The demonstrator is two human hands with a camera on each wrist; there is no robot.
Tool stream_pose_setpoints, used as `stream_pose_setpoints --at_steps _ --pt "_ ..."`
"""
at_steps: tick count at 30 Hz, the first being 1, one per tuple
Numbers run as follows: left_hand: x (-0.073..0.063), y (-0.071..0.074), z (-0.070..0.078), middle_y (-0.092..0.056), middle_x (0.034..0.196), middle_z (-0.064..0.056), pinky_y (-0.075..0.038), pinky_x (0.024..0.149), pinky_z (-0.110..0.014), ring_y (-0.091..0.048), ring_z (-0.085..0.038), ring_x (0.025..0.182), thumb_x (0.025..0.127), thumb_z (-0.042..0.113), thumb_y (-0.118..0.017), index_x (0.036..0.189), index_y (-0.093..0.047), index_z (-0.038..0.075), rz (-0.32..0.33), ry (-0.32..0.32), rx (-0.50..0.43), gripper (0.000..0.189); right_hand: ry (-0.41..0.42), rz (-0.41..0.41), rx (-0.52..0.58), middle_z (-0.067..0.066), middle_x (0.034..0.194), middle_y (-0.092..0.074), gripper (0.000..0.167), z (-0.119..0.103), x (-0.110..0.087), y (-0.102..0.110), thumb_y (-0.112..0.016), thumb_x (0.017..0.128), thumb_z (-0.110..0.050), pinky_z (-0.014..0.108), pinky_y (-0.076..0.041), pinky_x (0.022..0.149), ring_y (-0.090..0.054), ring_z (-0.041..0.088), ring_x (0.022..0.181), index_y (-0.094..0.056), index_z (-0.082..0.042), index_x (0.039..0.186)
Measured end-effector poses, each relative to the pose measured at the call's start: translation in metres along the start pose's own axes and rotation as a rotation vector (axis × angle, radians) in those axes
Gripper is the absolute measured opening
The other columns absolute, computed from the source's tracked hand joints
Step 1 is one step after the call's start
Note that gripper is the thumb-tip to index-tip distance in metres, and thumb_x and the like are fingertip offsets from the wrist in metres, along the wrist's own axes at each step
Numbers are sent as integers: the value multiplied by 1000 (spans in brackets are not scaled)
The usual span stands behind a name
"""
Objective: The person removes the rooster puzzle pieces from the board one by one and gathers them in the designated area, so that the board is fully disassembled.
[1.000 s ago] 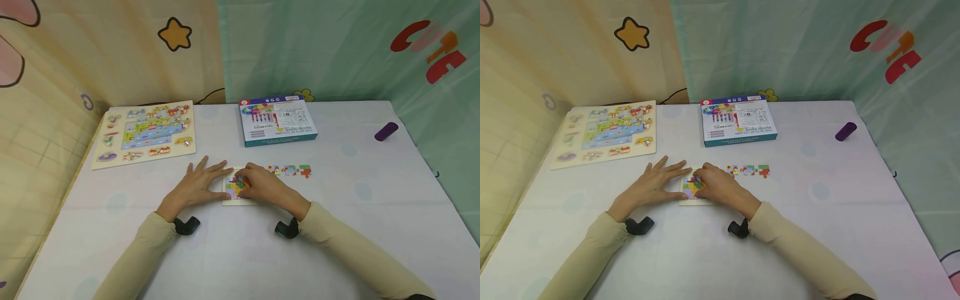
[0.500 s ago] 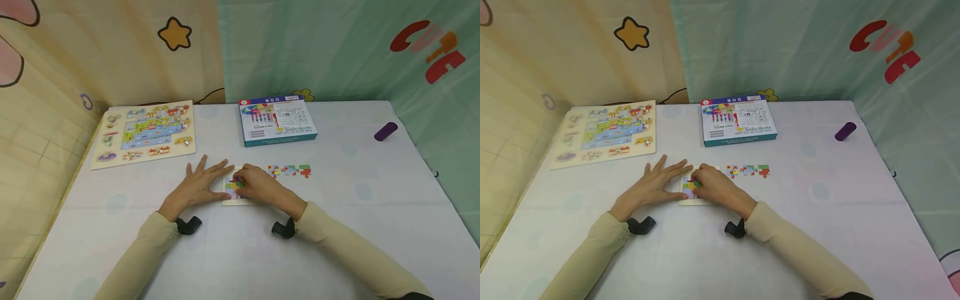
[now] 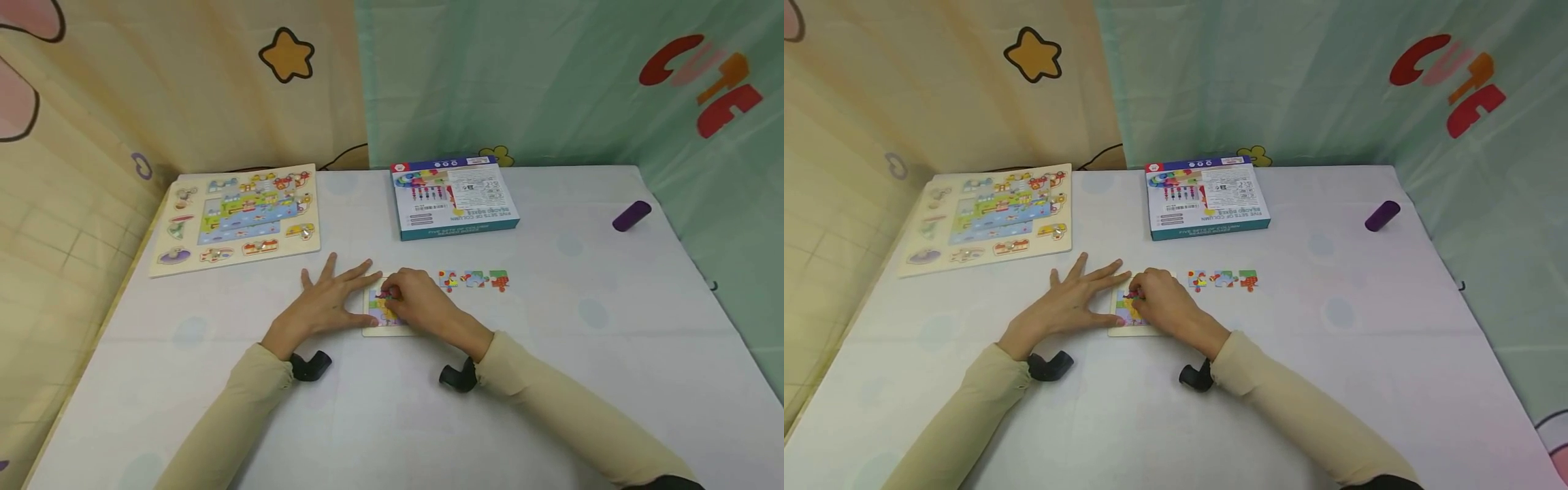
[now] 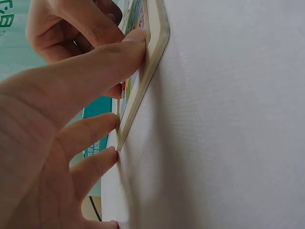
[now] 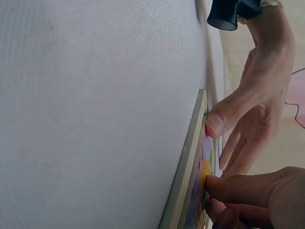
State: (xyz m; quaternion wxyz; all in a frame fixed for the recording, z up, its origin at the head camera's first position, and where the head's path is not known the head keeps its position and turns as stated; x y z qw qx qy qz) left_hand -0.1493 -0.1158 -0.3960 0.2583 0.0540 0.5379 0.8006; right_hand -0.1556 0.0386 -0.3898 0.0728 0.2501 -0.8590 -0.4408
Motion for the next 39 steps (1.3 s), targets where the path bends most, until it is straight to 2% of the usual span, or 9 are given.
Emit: stream_pose_setpoints --at_steps 9,17,23,29,34,39 --pt "0 1 2 -25 161 5 0 97 -84 0 -51 145 78 54 -78 149 -44 30 -9 13 6 82 -19 27 39 1 83 -59 16 1 0 1 -72 88 -6 26 -48 68 -54 16 77 -72 -2 104" --pt "2 -1 1 -24 161 6 1 98 -83 0 -50 145 78 53 -78 149 -45 30 -17 27 7 82 -22 49 83 2 91 -65 14 2 -1 2 -73 87 -6 28 -52 77 -58 15 83 -71 -5 101" --pt "2 -1 1 -23 162 7 2 98 -83 2 -50 146 78 54 -78 149 -44 31 -28 34 7 83 7 93 188 -2 87 -70 5 5 -5 6 -72 89 -8 26 -52 71 -62 11 76 -72 -8 94" --pt "2 -1 1 -23 162 6 3 98 -82 2 -50 146 77 55 -78 150 -43 31 -33 37 2 83 23 115 269 -3 87 -72 4 7 -8 10 -74 87 -8 25 -51 66 -63 8 72 -73 -8 91" --pt "2 -1 2 -22 162 6 3 98 -82 3 -50 145 77 55 -77 150 -43 31 -38 42 -1 84 -4 114 298 -4 86 -72 4 15 -13 18 -73 88 -12 26 -49 59 -60 11 66 -75 -11 91" --pt "2 0 2 -22 162 6 4 99 -81 4 -49 146 77 56 -77 150 -42 31 -43 48 -1 84 -68 138 286 -4 83 -71 4 32 -22 28 -75 88 -16 28 -45 59 -57 16 70 -76 -13 90"
Point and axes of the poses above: each hand's wrist, its own x-axis towards the middle knuckle, its own y-axis out of the back of the hand, z = x × y, the point moved 5 cm from there along x, towards the middle knuckle
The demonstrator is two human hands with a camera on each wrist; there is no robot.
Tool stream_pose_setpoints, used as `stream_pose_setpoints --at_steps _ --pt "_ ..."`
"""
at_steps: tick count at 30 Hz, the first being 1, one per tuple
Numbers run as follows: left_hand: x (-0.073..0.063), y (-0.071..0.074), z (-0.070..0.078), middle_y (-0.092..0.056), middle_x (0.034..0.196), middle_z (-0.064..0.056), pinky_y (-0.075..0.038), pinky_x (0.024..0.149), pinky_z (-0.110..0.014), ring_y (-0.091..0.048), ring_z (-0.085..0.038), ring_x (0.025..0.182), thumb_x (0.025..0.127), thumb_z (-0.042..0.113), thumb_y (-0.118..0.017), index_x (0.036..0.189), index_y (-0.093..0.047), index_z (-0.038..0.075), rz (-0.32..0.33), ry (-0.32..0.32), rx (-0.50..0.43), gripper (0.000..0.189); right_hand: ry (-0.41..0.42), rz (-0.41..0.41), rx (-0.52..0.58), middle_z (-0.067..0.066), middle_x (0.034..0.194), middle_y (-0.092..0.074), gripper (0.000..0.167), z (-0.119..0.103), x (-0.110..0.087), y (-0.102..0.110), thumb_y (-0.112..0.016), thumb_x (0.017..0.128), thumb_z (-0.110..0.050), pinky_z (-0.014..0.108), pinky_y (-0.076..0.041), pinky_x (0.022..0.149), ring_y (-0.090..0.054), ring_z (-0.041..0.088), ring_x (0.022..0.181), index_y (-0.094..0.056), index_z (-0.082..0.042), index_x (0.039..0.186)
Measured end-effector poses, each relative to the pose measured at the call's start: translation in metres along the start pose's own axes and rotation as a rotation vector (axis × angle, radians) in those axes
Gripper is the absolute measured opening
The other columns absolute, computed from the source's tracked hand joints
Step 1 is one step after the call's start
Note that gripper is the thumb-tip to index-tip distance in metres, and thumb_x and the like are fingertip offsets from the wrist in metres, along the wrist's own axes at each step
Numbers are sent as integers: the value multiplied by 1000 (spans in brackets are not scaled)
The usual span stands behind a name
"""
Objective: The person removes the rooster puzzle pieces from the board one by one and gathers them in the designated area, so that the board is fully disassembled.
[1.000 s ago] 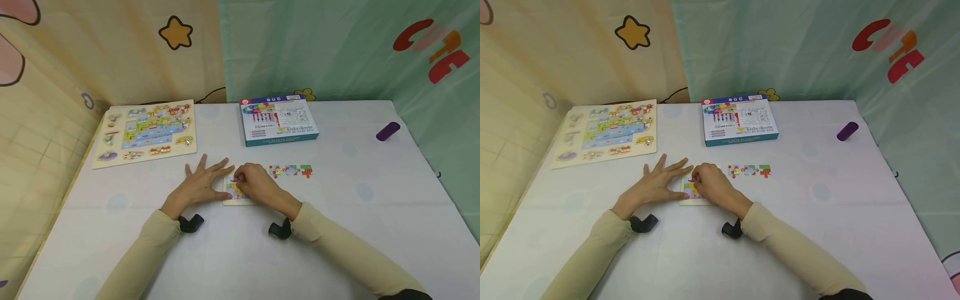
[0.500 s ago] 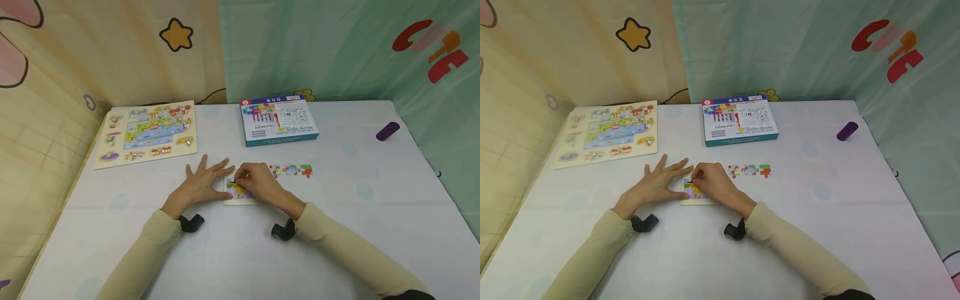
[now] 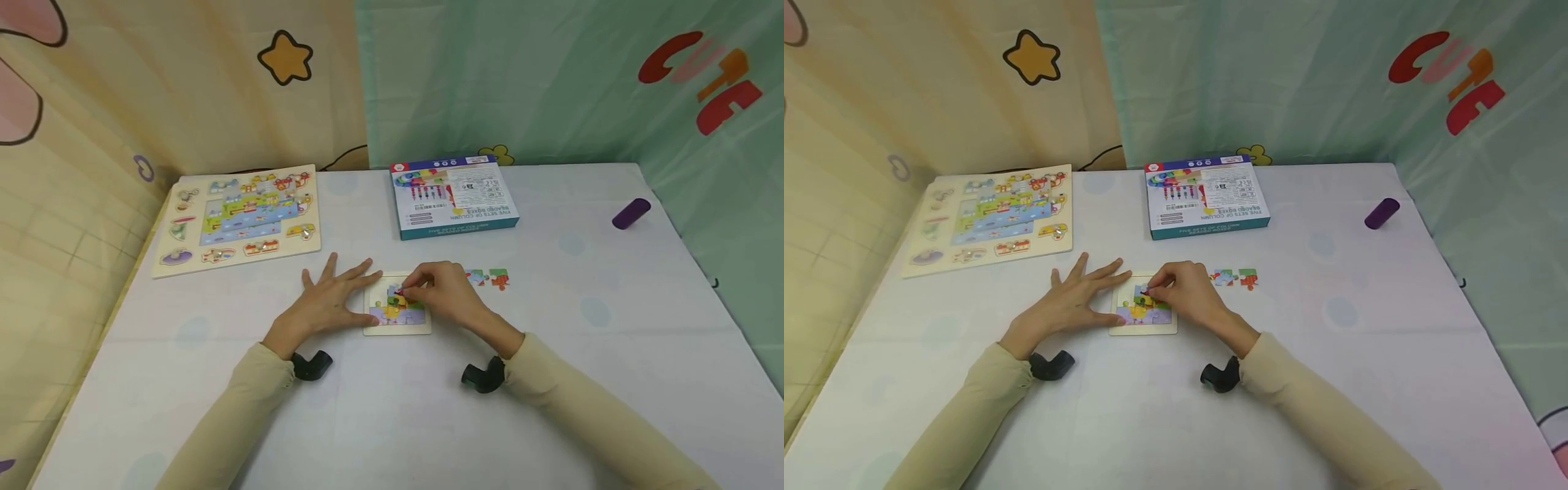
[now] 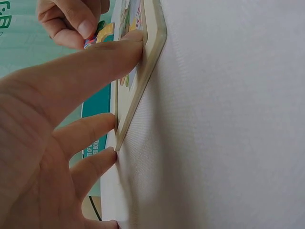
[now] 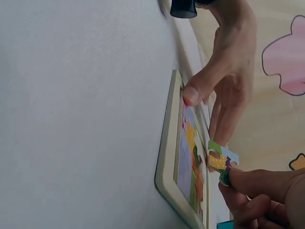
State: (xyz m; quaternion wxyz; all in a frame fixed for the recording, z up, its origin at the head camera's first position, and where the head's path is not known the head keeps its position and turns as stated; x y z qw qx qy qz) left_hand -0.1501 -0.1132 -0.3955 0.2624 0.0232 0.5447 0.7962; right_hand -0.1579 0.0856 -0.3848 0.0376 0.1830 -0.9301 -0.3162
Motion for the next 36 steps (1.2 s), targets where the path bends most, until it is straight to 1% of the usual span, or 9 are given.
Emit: stream_pose_setpoints --at_steps 4,9,11,16,23,29,36 --pt "0 -1 -1 -22 162 5 6 99 -81 4 -49 146 77 56 -77 150 -43 31 2 -4 -12 84 -44 30 -15 -3 83 -71 6 15 -8 12 -76 87 -18 30 -47 65 -58 17 76 -76 -13 90" --pt "0 -1 0 -23 162 6 7 99 -81 4 -48 146 76 55 -78 150 -43 30 8 -8 -22 85 -89 65 -26 -1 90 -72 5 31 -21 28 -75 87 -15 31 -50 73 -62 16 84 -77 -13 91" --pt "0 -1 0 -22 162 6 8 100 -80 5 -48 146 76 55 -79 150 -43 31 7 -5 -26 85 -105 75 -34 -1 93 -72 5 36 -25 34 -75 87 -14 32 -50 74 -62 17 86 -77 -13 91" --pt "0 -2 0 -22 162 6 8 100 -80 6 -47 146 76 54 -79 150 -43 30 8 -6 -33 85 -133 97 -56 1 96 -73 8 45 -33 48 -76 86 -14 32 -48 71 -60 19 88 -78 -12 93" --pt "0 -2 -1 -22 162 7 9 100 -79 6 -46 147 76 54 -79 150 -43 31 15 -11 -38 85 -135 87 -85 5 98 -74 9 54 -34 54 -77 85 -14 31 -47 77 -61 24 103 -80 -11 94" --pt "-1 -3 -1 -23 162 6 9 100 -80 6 -47 147 76 54 -79 150 -43 30 16 -15 -35 85 -147 80 -107 7 98 -74 10 56 -34 51 -77 86 -13 32 -46 75 -61 23 98 -80 -10 94" --pt "-1 0 1 -23 162 6 8 99 -80 5 -48 146 76 53 -79 150 -43 30 15 -12 -30 85 -150 104 -139 10 97 -74 10 51 -35 48 -76 85 -9 30 -44 67 -59 22 87 -80 -5 94"
Point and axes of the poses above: each hand's wrist, its own x-axis towards the middle knuckle, its own y-axis out of the back of the hand, z = x × y, the point moved 5 cm from there along x, towards the middle knuckle
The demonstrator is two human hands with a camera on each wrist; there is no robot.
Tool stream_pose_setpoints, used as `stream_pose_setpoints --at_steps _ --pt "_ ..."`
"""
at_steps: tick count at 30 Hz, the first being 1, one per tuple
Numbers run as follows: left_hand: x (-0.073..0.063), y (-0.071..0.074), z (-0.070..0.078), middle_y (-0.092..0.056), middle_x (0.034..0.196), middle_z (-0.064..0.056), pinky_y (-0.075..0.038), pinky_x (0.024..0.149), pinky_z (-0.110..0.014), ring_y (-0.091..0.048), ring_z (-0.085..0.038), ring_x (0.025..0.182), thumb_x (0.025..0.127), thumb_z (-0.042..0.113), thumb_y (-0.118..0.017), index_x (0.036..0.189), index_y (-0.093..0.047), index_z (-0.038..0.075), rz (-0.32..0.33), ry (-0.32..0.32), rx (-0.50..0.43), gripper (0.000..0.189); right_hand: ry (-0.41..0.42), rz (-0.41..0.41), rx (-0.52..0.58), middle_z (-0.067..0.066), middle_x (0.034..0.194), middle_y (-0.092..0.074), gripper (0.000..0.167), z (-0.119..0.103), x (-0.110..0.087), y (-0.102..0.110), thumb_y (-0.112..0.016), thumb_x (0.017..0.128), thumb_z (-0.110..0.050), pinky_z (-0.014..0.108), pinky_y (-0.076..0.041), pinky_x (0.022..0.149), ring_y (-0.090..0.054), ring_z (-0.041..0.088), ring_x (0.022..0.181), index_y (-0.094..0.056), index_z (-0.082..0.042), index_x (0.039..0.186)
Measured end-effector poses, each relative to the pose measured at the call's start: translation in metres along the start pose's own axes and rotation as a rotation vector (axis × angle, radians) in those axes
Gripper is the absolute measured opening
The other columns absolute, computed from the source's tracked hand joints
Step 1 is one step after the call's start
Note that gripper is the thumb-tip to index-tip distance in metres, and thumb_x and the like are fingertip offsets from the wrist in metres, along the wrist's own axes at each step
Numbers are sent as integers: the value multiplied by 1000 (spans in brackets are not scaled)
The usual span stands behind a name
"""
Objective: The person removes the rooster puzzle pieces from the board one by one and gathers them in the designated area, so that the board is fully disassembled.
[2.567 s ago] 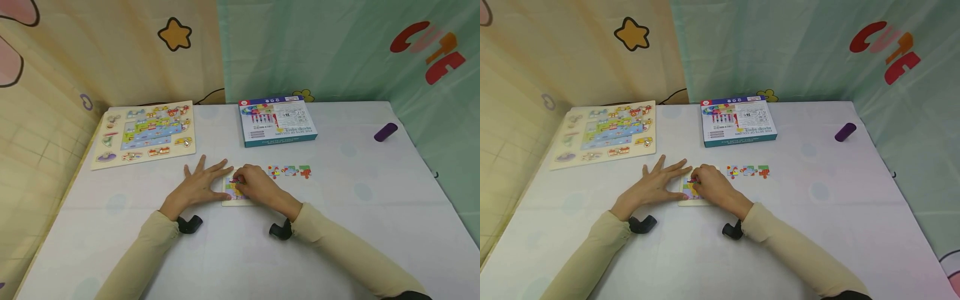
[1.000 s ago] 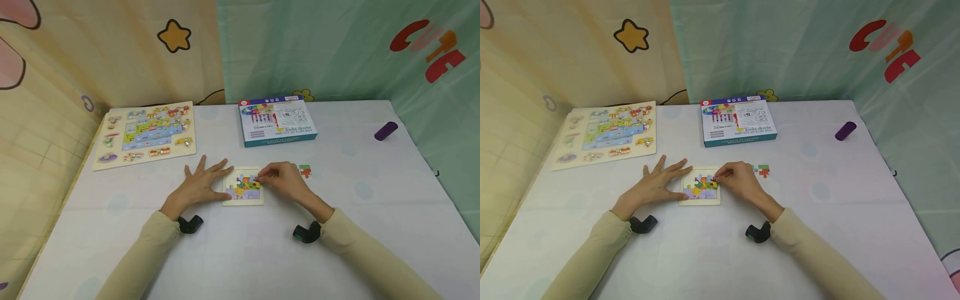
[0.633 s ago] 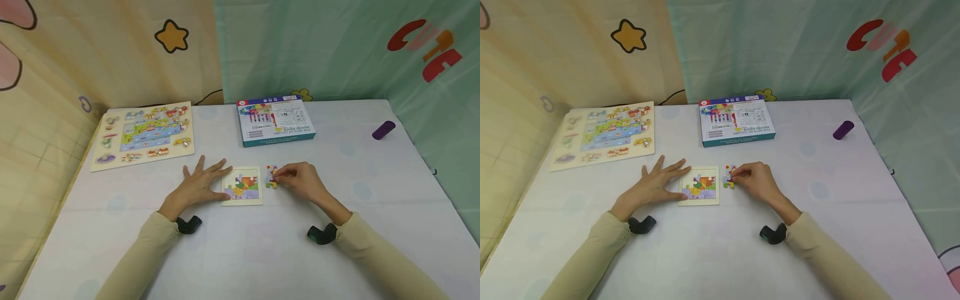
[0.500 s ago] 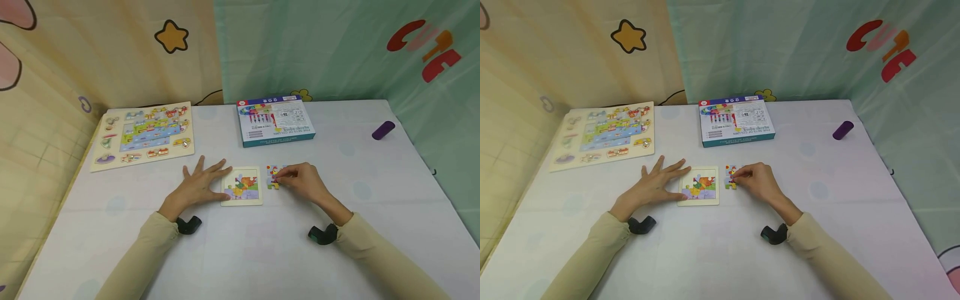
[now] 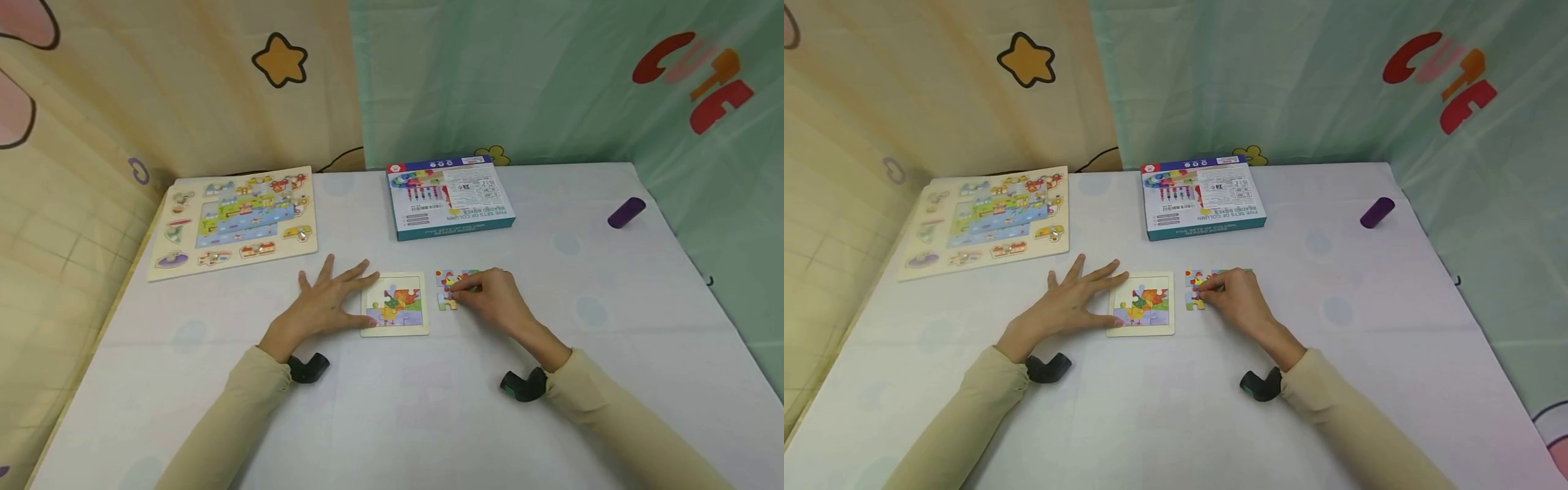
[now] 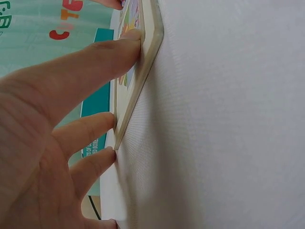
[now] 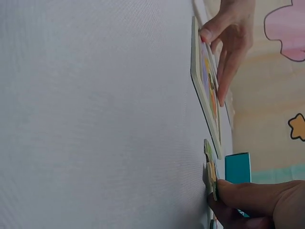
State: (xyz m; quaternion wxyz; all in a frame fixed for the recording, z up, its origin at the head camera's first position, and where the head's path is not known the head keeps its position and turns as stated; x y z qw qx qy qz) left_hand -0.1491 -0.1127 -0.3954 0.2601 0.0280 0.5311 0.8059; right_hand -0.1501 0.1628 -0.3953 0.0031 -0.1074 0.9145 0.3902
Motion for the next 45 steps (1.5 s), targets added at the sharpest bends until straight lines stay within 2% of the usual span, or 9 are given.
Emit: stream_pose_setpoints --at_steps 6,16,30,37,45 --pt "0 -1 0 -23 162 5 8 100 -80 5 -47 146 76 53 -79 150 -43 29 -2 0 -1 85 -12 25 -14 10 95 -74 9 -4 -1 -2 -76 84 -6 30 -43 67 -58 20 86 -80 -5 92" --pt "0 -1 -2 -23 162 6 8 100 -80 5 -47 146 76 52 -80 149 -44 30 3 2 -7 85 74 67 -29 7 89 -74 10 -8 -3 -5 -79 81 -2 27 -47 66 -62 18 81 -80 -4 90" --pt "0 -1 -2 -22 162 7 8 100 -79 6 -46 147 76 53 -79 150 -43 31 -5 8 1 85 107 75 -27 6 92 -74 9 -11 -1 0 -77 84 -5 25 -46 61 -58 16 71 -80 -5 92" --pt "0 -1 -1 -22 162 6 9 101 -79 6 -46 147 77 53 -79 150 -42 30 -11 11 4 85 114 45 21 6 92 -72 10 -21 4 -7 -78 83 -6 23 -43 55 -54 13 61 -79 -5 93" --pt "0 -2 -1 -21 162 6 7 100 -80 6 -47 147 78 54 -78 151 -42 30 -14 10 21 85 155 0 14 2 86 -69 14 -38 11 -25 -77 85 -9 24 -41 56 -51 15 67 -78 -5 99"
Point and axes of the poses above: each hand's wrist, its own x-axis towards the middle knuckle, its own y-axis out of the back of the hand, z = x × y, the point moved 5 cm from there along x, towards the middle knuckle
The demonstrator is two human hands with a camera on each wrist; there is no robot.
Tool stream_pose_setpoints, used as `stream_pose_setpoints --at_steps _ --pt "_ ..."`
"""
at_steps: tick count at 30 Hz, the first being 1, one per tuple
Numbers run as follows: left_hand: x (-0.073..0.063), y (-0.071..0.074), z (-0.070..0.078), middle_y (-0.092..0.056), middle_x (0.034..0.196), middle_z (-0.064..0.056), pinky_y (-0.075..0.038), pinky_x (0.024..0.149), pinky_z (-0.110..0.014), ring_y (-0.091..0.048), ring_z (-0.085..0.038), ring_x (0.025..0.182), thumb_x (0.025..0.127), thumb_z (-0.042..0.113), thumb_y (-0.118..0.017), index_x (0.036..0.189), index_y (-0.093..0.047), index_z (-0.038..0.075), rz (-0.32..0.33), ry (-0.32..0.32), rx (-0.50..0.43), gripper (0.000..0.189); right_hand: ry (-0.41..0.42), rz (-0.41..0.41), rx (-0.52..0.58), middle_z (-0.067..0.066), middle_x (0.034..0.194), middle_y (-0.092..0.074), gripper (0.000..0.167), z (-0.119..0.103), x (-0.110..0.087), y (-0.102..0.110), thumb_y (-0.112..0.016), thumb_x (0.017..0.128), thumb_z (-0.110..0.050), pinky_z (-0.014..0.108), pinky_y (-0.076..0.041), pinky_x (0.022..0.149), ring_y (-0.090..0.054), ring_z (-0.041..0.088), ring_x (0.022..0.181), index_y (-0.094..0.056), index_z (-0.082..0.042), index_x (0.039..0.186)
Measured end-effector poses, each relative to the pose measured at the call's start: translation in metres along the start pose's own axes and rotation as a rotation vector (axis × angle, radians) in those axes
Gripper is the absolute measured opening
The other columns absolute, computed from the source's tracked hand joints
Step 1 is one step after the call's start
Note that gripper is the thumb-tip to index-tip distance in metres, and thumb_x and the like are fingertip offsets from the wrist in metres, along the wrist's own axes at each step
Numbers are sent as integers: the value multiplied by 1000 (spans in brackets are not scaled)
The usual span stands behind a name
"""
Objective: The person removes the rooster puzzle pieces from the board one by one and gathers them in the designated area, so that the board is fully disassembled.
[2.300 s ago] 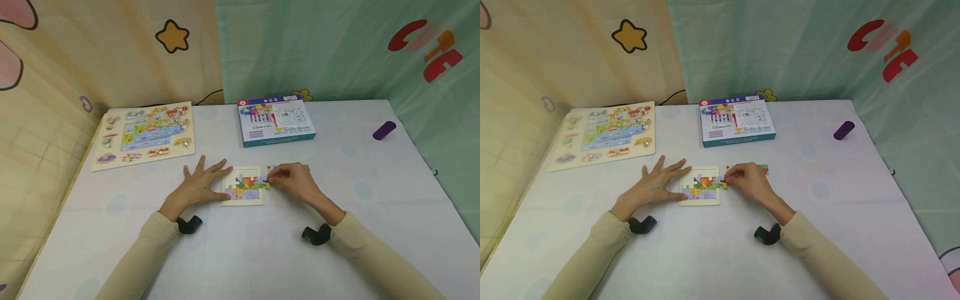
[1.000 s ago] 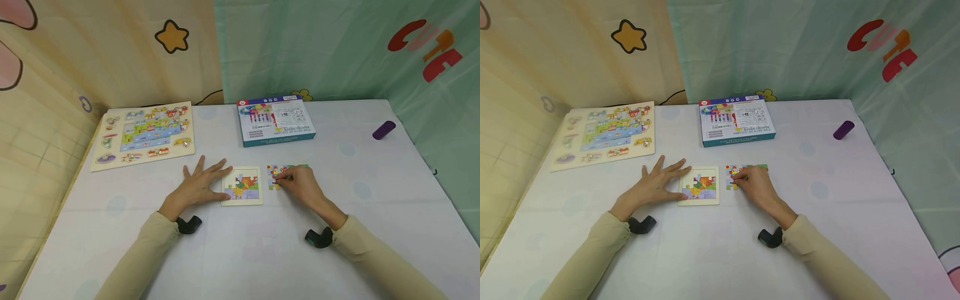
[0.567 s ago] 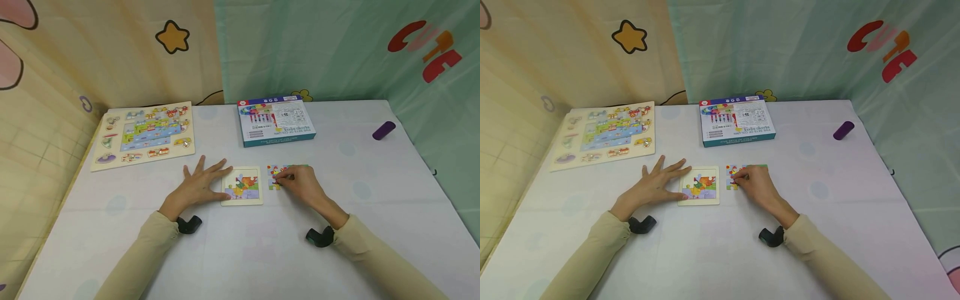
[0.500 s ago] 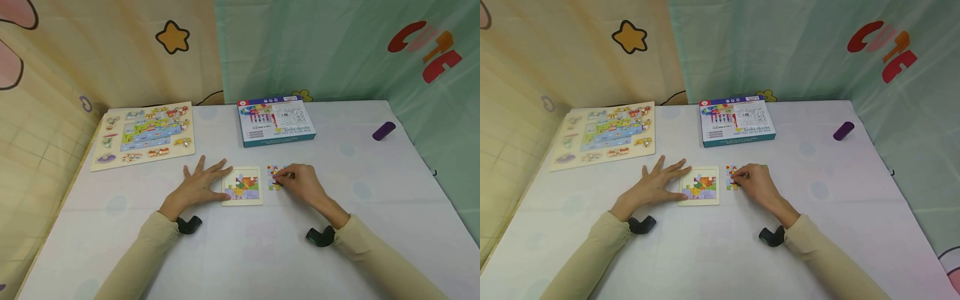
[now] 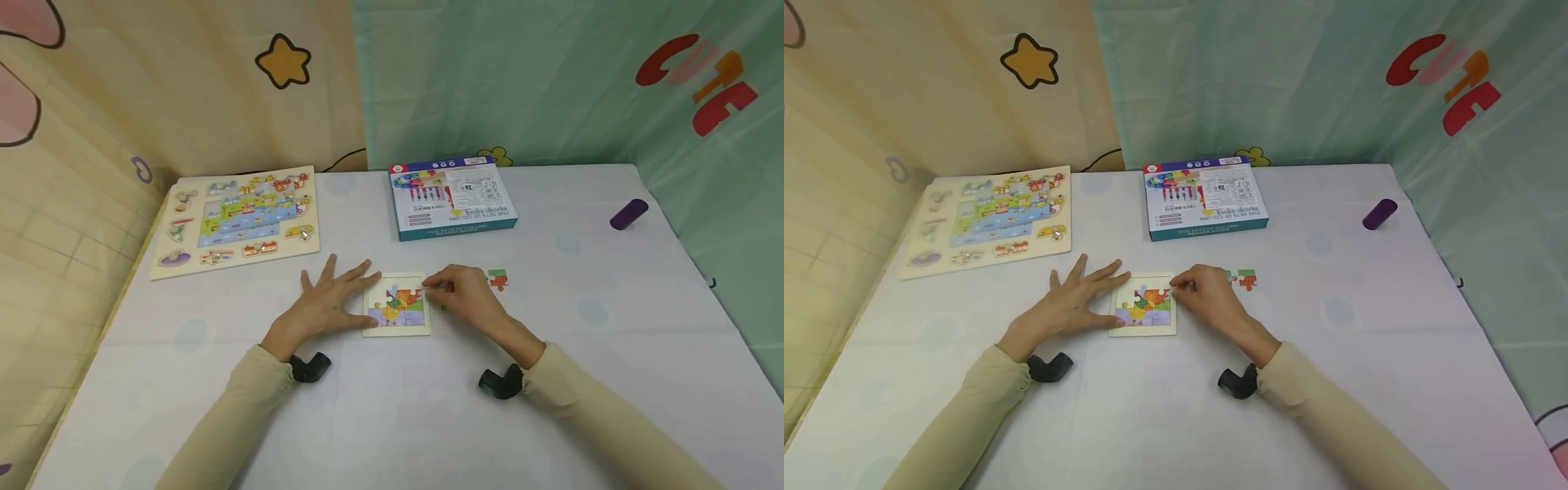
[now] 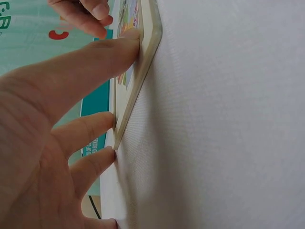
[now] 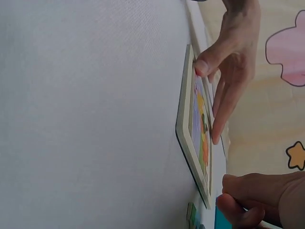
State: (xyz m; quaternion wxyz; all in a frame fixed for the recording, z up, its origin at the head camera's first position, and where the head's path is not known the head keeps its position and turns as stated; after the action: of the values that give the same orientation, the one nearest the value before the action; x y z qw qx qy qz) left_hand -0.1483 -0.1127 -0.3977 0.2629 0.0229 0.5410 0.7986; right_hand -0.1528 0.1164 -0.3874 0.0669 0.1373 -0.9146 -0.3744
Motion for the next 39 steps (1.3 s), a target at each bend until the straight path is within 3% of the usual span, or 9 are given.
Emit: stream_pose_setpoints --at_steps 5,15,39 --pt "1 0 -1 -21 162 6 6 100 -80 5 -47 146 78 55 -77 151 -41 31 2 2 12 85 62 -42 -9 1 83 -66 19 -11 6 -12 -78 84 -10 24 -42 58 -51 13 67 -78 -3 101" --pt "1 -1 -2 -22 162 6 5 99 -81 3 -49 146 78 56 -77 151 -42 31 7 -6 22 85 74 -141 -68 4 91 -67 21 -27 14 -31 -74 88 -12 26 -50 69 -59 14 81 -76 -2 107" --pt "0 1 0 -22 162 6 6 99 -81 4 -48 146 77 55 -78 150 -42 31 2 6 4 85 27 -119 -26 1 83 -66 11 -28 16 -32 -76 85 -8 27 -47 65 -55 14 71 -75 -4 96"
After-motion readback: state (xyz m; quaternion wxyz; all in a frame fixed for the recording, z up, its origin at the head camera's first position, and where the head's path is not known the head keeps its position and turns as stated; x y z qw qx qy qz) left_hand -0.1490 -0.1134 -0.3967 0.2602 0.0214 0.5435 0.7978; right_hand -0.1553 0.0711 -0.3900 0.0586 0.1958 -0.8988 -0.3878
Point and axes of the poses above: each hand's wrist, its own x-axis towards the middle knuckle, its own y-axis out of the back of the hand, z = x × y, the point moved 5 cm from there along x, towards the middle knuckle
